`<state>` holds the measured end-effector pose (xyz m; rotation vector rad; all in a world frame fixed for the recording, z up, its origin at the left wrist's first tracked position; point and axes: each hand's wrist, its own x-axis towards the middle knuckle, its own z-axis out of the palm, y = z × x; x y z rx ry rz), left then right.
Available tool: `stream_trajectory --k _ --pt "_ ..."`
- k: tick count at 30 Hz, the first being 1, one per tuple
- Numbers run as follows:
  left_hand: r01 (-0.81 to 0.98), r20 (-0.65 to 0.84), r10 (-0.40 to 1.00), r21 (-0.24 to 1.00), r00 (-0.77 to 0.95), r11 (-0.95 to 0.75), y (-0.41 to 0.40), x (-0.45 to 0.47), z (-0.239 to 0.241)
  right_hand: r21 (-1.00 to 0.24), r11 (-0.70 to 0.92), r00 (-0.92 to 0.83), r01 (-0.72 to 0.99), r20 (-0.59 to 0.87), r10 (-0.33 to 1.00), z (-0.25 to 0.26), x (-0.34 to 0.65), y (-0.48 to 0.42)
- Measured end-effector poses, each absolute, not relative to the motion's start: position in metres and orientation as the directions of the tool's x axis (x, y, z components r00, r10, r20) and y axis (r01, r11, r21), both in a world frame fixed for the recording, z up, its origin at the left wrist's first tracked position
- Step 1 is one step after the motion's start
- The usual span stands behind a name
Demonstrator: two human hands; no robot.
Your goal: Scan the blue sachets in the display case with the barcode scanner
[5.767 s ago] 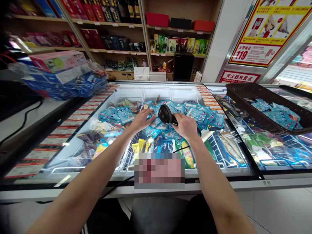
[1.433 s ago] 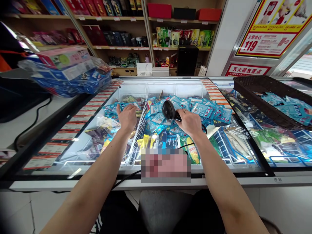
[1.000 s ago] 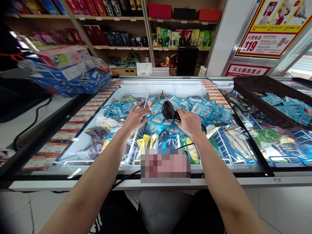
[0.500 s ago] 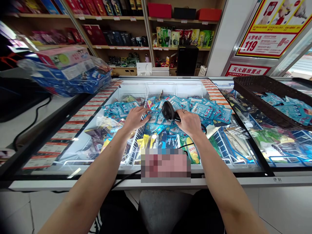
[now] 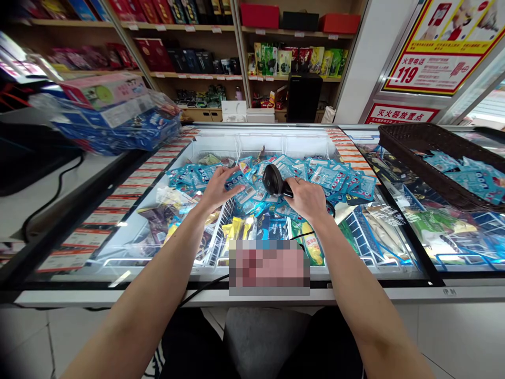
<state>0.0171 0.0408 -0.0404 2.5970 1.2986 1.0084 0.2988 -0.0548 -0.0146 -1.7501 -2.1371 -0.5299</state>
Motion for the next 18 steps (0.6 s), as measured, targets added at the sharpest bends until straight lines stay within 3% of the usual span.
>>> stream_trajectory --k 5,9,14,18 --pt "0.625 0.591 0.796 0.575 0.128 -0.528 0.048 0.010 -0.044 0.075 0.177 -0.191 0.981 0.478 0.857 -0.013 0.298 -0.056" --pt "0.528 0.614 0.789 0.678 -0.025 -0.512 0.056 0.007 -0.051 0.075 0.189 -0.202 0.979 0.478 0.855 -0.013 0.298 -0.056" --pt "0.427 0.593 0.803 0.743 -0.062 -0.515 0.059 0.008 -0.055 0.077 0.209 -0.220 0.975 0.487 0.846 -0.014 0.298 -0.056" --pt "0.412 0.639 0.769 0.707 -0.022 -0.575 0.053 0.011 -0.049 0.071 0.230 -0.235 0.971 0.487 0.841 -0.015 0.298 -0.055"
